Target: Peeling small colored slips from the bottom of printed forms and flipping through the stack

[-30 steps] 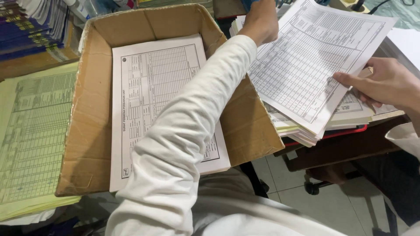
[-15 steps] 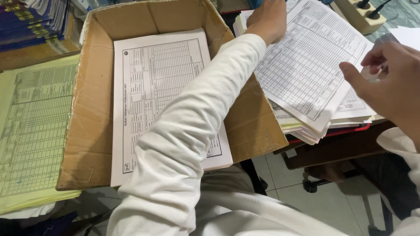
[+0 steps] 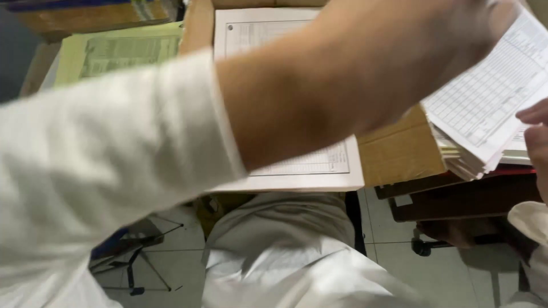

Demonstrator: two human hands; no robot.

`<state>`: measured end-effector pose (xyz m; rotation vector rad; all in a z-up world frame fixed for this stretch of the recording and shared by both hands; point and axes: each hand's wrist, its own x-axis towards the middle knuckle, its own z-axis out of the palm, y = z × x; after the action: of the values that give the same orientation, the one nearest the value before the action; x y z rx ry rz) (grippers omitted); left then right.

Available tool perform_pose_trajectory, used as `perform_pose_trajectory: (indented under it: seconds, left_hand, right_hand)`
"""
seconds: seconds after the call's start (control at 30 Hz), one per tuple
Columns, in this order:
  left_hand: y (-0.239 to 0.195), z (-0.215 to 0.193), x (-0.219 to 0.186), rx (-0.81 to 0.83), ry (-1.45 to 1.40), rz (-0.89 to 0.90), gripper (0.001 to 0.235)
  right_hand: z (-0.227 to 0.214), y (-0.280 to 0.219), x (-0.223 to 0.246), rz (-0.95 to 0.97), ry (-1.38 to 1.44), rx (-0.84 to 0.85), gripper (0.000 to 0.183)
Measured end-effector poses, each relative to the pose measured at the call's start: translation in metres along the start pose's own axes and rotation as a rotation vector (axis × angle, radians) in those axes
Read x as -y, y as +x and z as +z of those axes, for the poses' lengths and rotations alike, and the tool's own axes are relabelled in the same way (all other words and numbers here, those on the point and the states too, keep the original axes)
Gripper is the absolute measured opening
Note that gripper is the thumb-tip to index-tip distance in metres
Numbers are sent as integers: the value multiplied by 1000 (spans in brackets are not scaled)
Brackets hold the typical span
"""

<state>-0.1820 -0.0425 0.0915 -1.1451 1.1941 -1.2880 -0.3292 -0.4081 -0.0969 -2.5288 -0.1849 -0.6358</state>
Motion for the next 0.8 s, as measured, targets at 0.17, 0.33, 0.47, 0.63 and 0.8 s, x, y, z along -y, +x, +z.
perform_pose_trajectory:
  seconds: [0.17, 0.33, 0.47, 0.63, 0.8]
  left_hand:
    - [-94, -83, -40, 166, -1059, -427, 30]
    - [-149, -117, -87, 94, -1354, -617, 43]
    - [-159, -100, -120, 4, -1545, -864, 61]
    - [-152, -87, -114, -129, -1667, -1044, 59]
    - [-130, -80, -128, -179, -1665, -1064, 60]
  right_hand:
    - [24, -23, 71, -134, 21, 20, 52]
    - [34, 19, 218, -207, 3, 88, 25]
    - [51, 49, 261, -324, -40, 121, 19]
    - [66, 66, 240, -343, 20, 279, 41]
    - [74, 67, 224, -262, -31, 468, 62]
